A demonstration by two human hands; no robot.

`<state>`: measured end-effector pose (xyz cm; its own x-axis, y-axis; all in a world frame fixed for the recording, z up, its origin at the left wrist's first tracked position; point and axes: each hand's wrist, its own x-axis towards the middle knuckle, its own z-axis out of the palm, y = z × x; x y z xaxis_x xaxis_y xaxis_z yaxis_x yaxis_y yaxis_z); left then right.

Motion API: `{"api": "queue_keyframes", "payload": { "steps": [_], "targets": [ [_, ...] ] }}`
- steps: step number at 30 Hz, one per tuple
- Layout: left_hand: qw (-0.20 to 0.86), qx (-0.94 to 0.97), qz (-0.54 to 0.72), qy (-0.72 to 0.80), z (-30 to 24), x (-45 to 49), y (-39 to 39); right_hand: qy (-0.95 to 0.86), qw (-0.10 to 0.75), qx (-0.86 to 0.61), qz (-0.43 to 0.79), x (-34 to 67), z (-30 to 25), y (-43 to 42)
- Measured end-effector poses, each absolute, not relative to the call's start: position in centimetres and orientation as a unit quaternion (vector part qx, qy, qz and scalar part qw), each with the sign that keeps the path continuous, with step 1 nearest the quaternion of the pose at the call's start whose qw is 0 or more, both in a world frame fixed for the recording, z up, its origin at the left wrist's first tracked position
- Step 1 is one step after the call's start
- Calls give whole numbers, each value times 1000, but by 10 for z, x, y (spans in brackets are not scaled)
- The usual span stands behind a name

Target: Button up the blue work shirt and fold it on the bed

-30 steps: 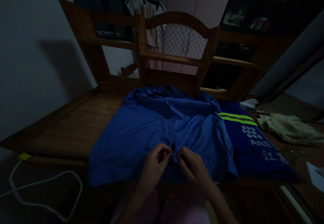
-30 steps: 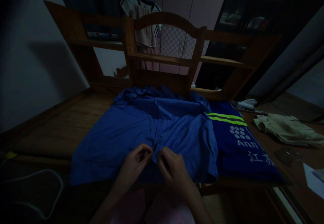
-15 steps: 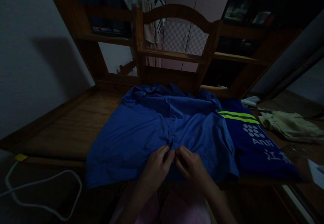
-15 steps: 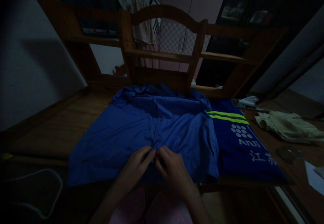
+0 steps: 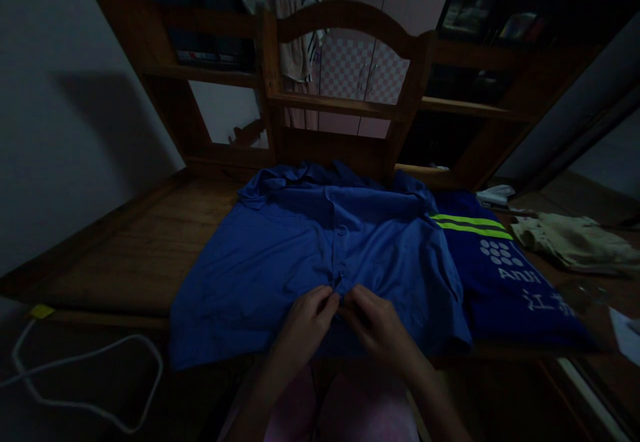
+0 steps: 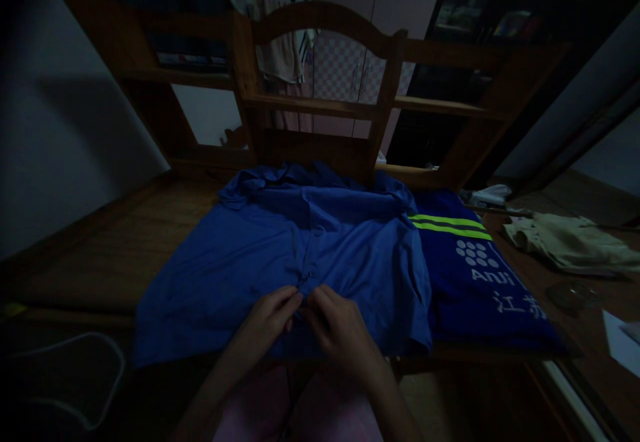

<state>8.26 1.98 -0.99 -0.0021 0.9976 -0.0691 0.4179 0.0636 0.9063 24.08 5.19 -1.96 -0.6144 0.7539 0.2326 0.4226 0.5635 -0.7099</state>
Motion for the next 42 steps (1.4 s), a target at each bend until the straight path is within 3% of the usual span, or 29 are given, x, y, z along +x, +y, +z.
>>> {"api": "queue_keyframes", "payload": {
  "steps": [13,24,33,42],
  "targets": [
    [423,604,352,576,-27,74,24,-840,248,-361,321,244,-15,49],
    [380,652,369,543,-26,75,17,-804,254,-367,393,244,-6,51],
    [386,664,358,531,-21,76,16,-734,253,-338,532,255,-4,62],
    [355,654,354,566,-18,83,16,-728,258,-345,534,255,-8,61]
  ]
}}
